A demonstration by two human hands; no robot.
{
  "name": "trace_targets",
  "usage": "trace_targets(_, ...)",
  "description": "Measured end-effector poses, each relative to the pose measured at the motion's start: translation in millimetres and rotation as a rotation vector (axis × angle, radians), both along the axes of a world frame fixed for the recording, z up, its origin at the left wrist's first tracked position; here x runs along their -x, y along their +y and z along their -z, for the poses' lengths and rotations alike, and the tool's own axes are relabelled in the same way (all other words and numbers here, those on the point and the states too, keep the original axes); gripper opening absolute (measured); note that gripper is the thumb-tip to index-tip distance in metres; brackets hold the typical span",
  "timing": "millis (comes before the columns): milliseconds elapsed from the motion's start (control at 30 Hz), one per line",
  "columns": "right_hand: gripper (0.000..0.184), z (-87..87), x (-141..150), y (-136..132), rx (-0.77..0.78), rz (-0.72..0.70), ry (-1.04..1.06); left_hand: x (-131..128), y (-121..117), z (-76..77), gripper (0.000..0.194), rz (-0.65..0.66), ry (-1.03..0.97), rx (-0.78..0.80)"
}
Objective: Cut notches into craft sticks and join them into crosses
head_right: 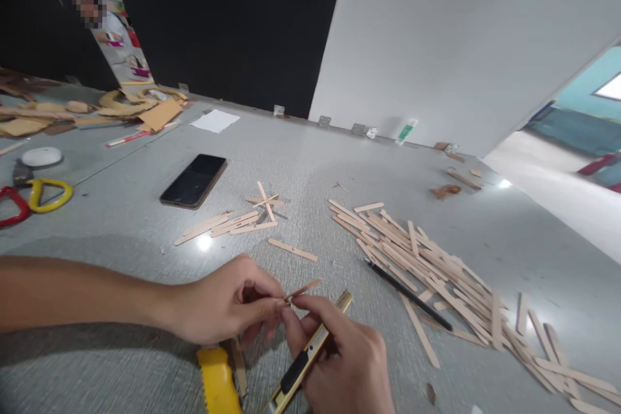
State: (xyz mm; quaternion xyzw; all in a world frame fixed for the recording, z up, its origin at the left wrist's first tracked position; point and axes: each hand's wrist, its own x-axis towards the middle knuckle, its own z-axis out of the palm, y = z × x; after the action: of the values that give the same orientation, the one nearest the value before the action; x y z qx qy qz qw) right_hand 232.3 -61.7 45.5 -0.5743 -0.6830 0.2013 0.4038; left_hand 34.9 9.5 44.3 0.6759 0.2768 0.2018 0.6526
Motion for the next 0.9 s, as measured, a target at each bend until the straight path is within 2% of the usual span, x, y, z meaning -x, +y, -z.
trace_targets(167, 0.037, -5.5, 9, 1, 0.41, 0.005, 0.404, 0, -3, -2.1, 0.037, -0.012, 0.022, -0.06)
trace_targets(233, 0.039, -4.3, 8, 3, 0.5, 0.009, 0.491, 0, -3, -1.8, 0.037, -0.024, 0.028, -0.068)
trace_targets(333, 0.035, -3.0, 2, 6, 0.449, 0.023, 0.473, 0, -2, 0.7, 0.038, -0.042, 0.03, -0.047)
trace_targets(533, 0.037, -16.2, -16, 11, 0.119, -0.048, 0.218, 0, 1, 1.0, 0.038, 0.017, 0.01, 0.037)
trace_targets(600, 0.03, -19.5, -18, 12, 0.051, -0.105, 0.125, 0, 1, -1.1, 0.037, 0.024, 0.019, 0.032)
trace_targets(700, 0.017, -19.6, -18, 14, 0.093, -0.163, 0.042, 0, 1, -1.6, 0.035, 0.013, 0.04, 0.017)
trace_targets(900, 0.031, -10.4, -16, 16, 0.371, -0.119, 0.245, 0, 0, 3.8, 0.036, -0.028, 0.054, 0.055)
